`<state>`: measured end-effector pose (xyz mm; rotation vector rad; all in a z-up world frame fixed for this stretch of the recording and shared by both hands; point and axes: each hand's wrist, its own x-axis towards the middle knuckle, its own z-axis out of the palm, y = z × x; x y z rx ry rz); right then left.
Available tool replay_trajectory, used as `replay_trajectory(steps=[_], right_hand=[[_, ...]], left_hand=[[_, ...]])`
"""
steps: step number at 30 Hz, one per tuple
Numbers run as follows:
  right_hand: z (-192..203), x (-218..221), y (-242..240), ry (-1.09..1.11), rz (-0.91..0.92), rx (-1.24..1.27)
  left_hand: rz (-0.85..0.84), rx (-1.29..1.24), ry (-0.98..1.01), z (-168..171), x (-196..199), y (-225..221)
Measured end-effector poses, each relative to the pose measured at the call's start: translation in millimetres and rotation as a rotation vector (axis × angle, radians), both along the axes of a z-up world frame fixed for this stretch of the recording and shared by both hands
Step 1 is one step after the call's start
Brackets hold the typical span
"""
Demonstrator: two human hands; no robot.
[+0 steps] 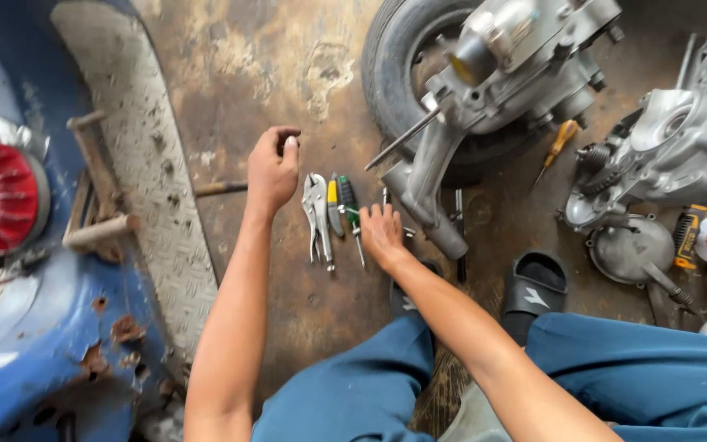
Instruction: The person works on a scooter engine by hand, using pliers and a wrench to secure components. They then rotate the engine assembly and use their hands to fit and adjust various metal parts on its different sides.
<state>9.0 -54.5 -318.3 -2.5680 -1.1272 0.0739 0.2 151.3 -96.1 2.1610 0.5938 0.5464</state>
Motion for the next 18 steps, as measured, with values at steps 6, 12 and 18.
replay_trajectory(steps=[6, 12, 18], right_hand=[[15, 3, -16, -0.035, 0.089, 0.000], [25, 8, -28, -0.119, 0.177, -0.082], [88, 24, -62, -0.103, 0.517, -0.195]], left_hand=[[-0.103, 0.049, 0.060, 29, 22, -28], [-0.194, 0.043, 0.172, 55, 43, -64], [-0.458, 0.352, 0.357, 91, 44, -104]])
